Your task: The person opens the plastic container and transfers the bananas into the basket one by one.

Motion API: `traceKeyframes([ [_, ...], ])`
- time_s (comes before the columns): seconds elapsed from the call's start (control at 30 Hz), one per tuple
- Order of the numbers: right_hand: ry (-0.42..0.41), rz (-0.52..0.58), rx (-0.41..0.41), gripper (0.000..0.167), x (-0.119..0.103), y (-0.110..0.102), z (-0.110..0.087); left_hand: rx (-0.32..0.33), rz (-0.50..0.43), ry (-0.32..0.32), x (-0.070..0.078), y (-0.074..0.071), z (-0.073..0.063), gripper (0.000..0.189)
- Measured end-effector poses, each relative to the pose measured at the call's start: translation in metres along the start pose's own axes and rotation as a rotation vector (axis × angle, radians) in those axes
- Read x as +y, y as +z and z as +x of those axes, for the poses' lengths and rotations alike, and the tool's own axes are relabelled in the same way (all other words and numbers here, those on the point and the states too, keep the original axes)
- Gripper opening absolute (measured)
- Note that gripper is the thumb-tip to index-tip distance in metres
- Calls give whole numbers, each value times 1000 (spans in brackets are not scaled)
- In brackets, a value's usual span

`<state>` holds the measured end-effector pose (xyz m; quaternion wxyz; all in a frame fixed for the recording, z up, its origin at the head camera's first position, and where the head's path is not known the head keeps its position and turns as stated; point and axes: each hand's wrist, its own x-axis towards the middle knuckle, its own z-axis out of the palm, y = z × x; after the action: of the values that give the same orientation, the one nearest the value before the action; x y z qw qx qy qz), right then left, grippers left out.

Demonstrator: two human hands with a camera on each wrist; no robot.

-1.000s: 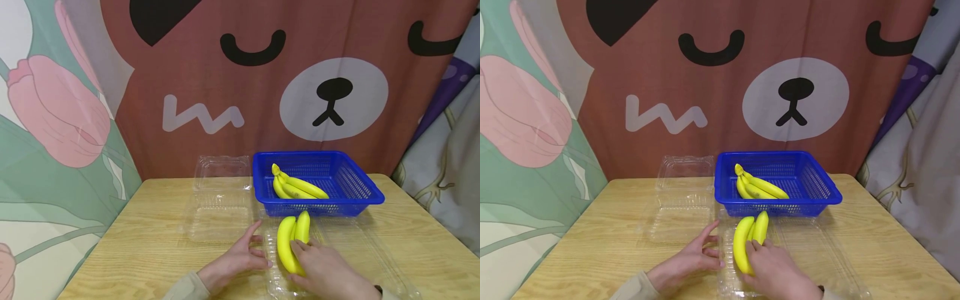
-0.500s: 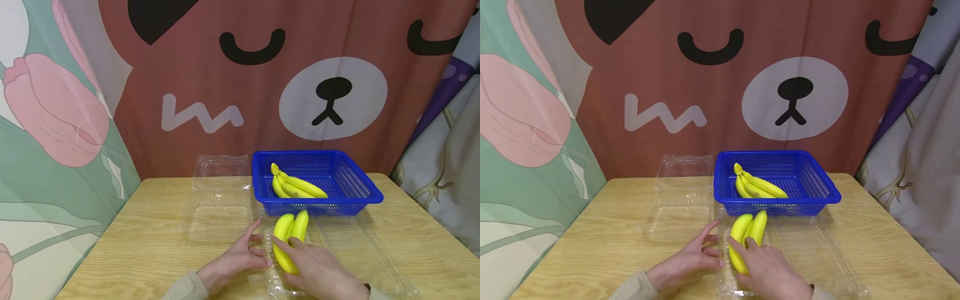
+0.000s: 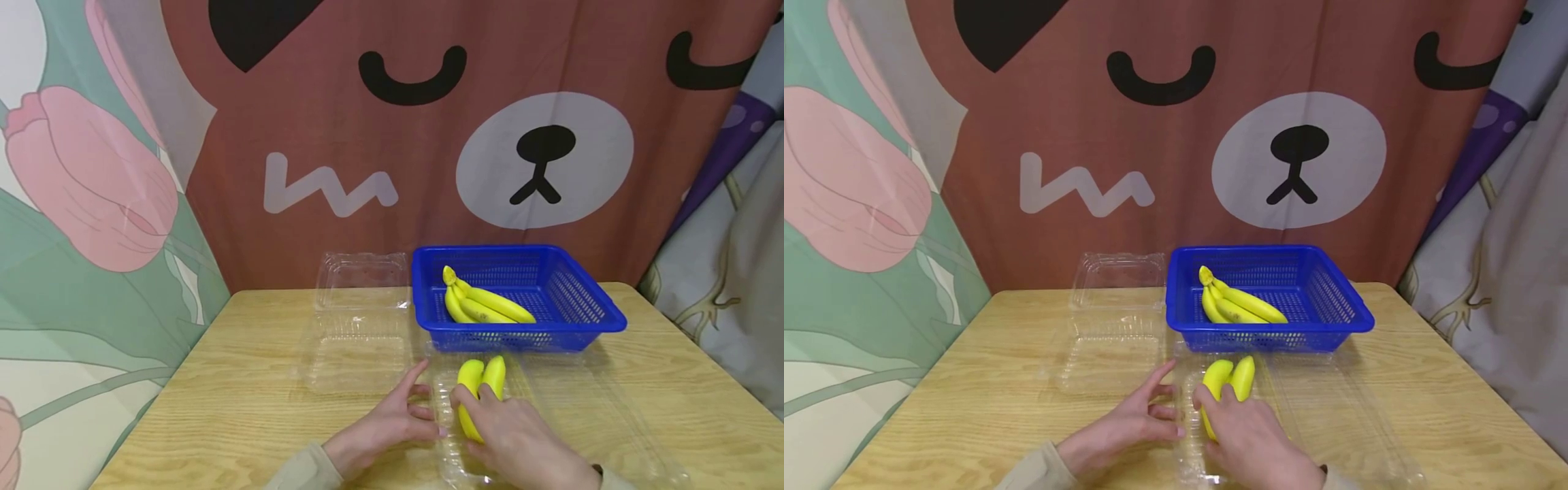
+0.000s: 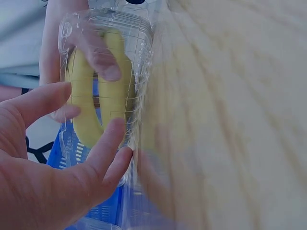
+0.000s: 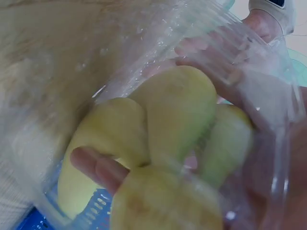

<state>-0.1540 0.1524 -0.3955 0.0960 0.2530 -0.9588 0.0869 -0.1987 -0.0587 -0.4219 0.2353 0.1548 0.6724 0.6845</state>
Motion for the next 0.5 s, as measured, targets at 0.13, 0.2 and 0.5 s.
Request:
traceKeyframes([
  [0.13, 20, 6, -8, 51, -2, -2, 1, 3, 11, -1, 1, 1, 0, 106],
  [0.2, 34, 3, -20, 52, -3, -6, 1, 5, 17, -8, 1, 1, 0, 106],
  [0.5, 7, 27, 20, 51, -5, -23, -1, 16, 7, 1, 0, 1, 0, 106],
])
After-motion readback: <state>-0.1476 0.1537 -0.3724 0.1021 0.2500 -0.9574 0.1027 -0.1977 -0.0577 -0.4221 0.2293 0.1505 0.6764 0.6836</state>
